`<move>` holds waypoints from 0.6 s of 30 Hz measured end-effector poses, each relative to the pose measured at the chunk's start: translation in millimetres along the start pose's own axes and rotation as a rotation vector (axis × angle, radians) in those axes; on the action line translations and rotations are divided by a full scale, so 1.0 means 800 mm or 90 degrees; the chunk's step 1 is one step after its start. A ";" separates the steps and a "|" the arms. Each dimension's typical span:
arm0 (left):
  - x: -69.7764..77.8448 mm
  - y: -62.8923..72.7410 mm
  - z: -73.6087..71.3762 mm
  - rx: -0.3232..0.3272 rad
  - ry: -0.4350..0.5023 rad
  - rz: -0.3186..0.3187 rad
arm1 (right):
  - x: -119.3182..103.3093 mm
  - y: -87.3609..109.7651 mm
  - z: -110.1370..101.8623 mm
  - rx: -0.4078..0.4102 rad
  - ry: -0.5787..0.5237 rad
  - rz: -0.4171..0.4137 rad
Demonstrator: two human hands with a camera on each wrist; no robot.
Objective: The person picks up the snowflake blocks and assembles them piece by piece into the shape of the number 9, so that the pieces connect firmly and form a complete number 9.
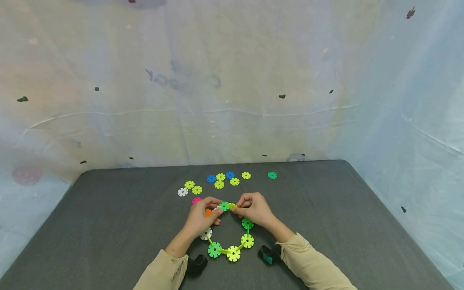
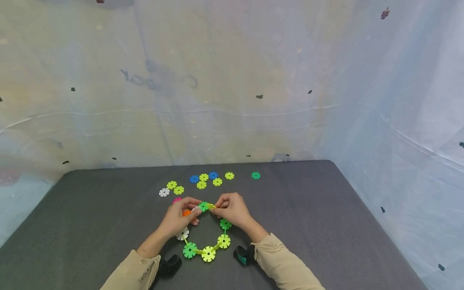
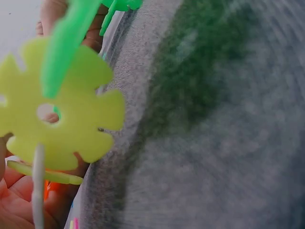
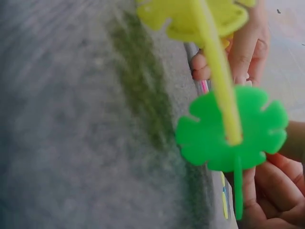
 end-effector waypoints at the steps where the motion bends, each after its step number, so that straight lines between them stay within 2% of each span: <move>1: 0.000 0.000 0.000 0.002 -0.002 0.000 | -0.002 0.001 0.000 -0.001 -0.002 -0.001; 8: -0.001 0.000 0.000 -0.001 0.009 0.001 | -0.039 0.017 -0.006 -0.014 -0.009 -0.001; 11: -0.002 0.000 0.000 0.001 0.025 -0.009 | -0.044 0.018 -0.007 -0.021 -0.014 -0.005; 18: -0.004 0.001 0.003 -0.004 0.048 -0.022 | -0.007 -0.002 0.002 -0.018 -0.027 -0.005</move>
Point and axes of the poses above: each hand's wrist, its own y-axis away from the middle knuckle, its own z-axis out of the palm, x = y × z, the point moved 4 cm from there along -y, towards the middle knuckle, and after that the axes turned 11 degrees about z, right-handed, at the moved point
